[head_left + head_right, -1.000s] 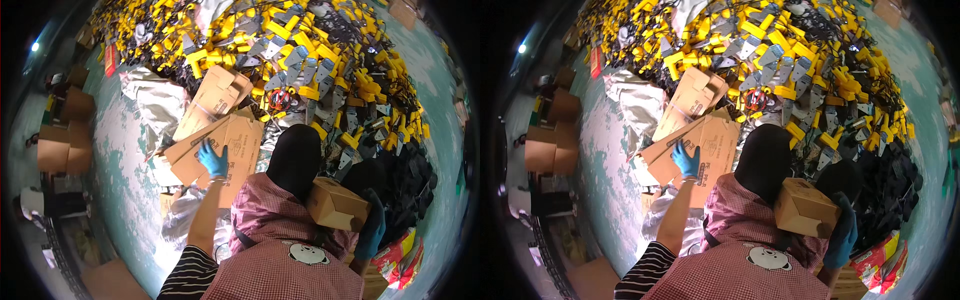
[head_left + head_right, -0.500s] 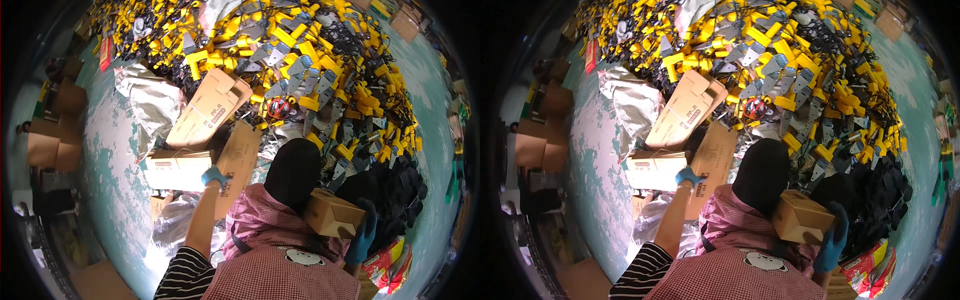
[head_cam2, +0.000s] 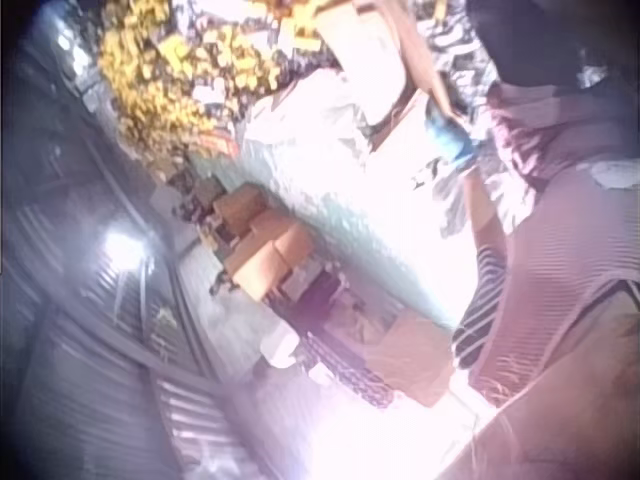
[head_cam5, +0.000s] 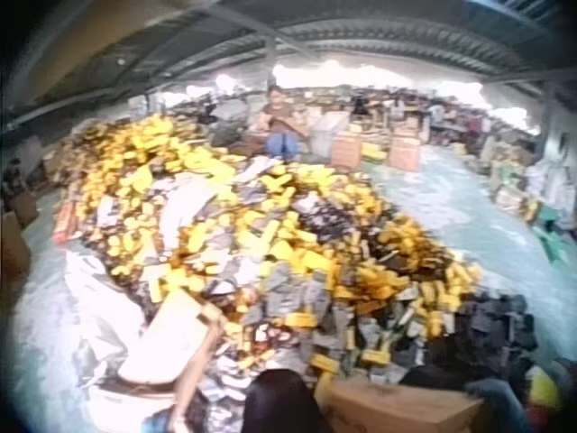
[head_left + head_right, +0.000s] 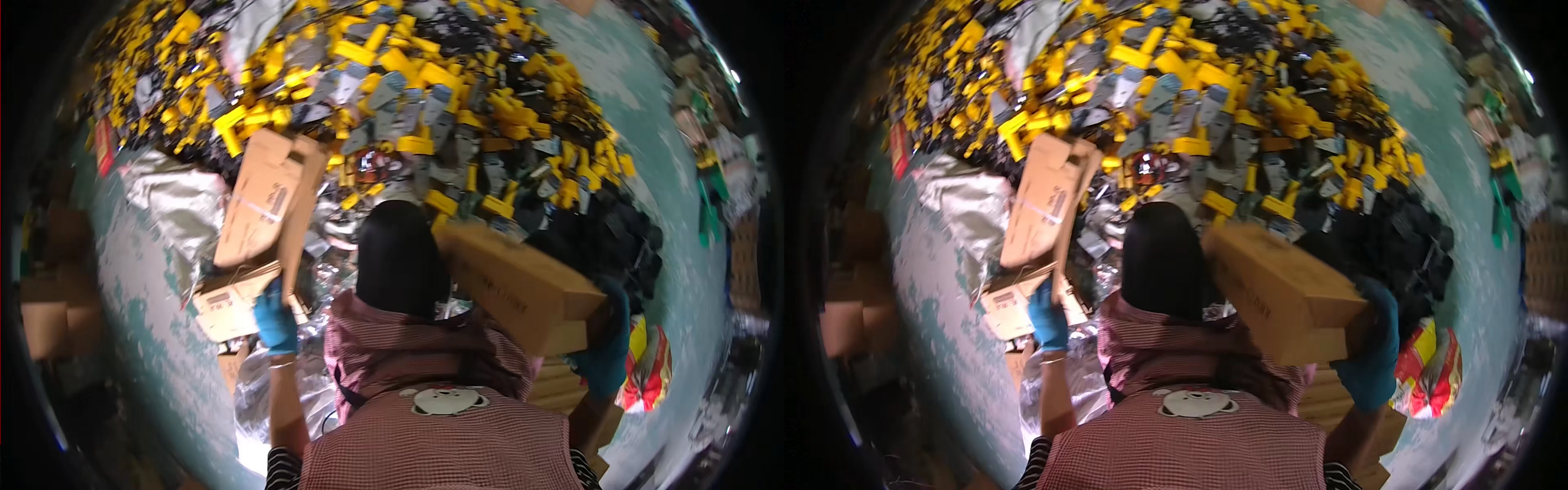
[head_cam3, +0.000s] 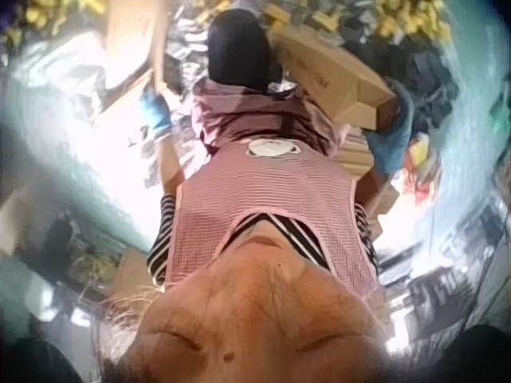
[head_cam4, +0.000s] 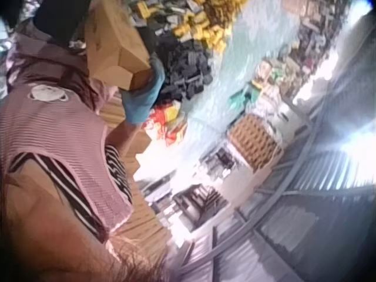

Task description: Assembling small cardboard boxes and placing yellow and black plastic components inside them for shipping.

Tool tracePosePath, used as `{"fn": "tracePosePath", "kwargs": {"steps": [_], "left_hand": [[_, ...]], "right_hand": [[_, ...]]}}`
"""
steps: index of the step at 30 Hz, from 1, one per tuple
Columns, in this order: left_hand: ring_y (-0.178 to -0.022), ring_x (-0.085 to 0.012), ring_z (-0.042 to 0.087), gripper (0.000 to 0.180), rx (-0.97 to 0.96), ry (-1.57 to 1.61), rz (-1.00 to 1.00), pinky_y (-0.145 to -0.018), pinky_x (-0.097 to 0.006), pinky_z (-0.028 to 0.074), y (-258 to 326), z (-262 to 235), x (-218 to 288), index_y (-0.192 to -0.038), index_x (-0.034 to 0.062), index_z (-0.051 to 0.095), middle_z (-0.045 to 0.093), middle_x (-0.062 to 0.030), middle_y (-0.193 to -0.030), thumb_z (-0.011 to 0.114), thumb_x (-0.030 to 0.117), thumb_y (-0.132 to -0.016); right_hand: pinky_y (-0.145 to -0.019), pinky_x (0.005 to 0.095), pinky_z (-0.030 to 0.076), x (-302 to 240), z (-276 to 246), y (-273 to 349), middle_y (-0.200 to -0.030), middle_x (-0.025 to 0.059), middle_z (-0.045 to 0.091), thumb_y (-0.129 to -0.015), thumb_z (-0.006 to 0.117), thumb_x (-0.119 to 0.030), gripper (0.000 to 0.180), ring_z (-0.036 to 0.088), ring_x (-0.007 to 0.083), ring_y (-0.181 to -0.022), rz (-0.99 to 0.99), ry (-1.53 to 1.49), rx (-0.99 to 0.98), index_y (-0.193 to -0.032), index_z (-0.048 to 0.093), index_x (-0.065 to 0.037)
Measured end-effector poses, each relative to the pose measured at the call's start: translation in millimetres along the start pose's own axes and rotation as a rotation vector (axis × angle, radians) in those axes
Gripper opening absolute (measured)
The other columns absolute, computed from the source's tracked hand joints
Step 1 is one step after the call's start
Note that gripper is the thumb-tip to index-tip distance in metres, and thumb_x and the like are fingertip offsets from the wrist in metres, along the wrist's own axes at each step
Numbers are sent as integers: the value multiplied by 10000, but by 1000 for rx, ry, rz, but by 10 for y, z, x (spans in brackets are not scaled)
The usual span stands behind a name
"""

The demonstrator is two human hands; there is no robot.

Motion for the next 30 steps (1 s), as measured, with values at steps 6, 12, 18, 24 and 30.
{"fn": "tracePosePath", "kwargs": {"steps": [6, 12, 18, 24, 30], "left_hand": [[-1211, -322, 544, 687, -68, -27, 34, -1008, -456, 443, -290, -405, 36, -1457, 87, 442, 545, -148, -1380, 732, 234, -852], [-1310, -176, 466, 622, -693, 987, 244, -1028, -300, 423, -1088, -781, 2025, -1545, 25, 274, 423, -77, -1519, 544, 211, -1017], [-1399, -311, 389, 1106, -881, 753, 384, -1141, -411, 341, -1472, -690, 2519, -1556, 2, 185, 363, -234, -1516, 813, 400, -738], [-1341, -431, 406, 1325, -785, 228, 992, -1106, -482, 357, -920, -1217, 3238, -1507, -1, 270, 379, -248, -1479, 916, 528, -479], [-1232, -434, 480, 1247, -675, 41, 1023, -993, -505, 418, -984, -977, 3187, -1447, -1, 370, 514, -219, -1312, 908, 573, -480]], "right_hand": [[-1056, 484, 419, -97, 282, -34, -1251, 163, 562, -619, 733, 32, 521, 510, 389, -1258, -386, 40, 282, -1112, 596, -69], [-935, 415, 490, -420, 1102, 226, -1289, 52, 562, -790, 637, -213, 470, 522, 318, -1211, -824, 78, -170, -1257, 618, -170], [-1054, 388, 400, -928, 1989, 347, -1422, 62, 498, -835, 604, -228, 399, 399, 314, -1389, -1070, -185, -264, -1215, 592, -105], [-887, 416, 472, -682, 2744, 726, -1148, 125, 665, -882, 644, -297, 309, 609, 308, -1094, -291, -923, -1269, -1131, 652, -115], [-888, 444, 474, -279, 1741, 345, -1053, 167, 688, -959, 586, -287, 310, 628, 348, -1005, -640, -936, -1168, -1181, 637, -76]]}}
Point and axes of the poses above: each hand's wrist, its own y-axis away from the middle knuckle, its own z-axis out of the palm, x = y × z, the point moved 1 cm from there along -y, towards the middle knuckle
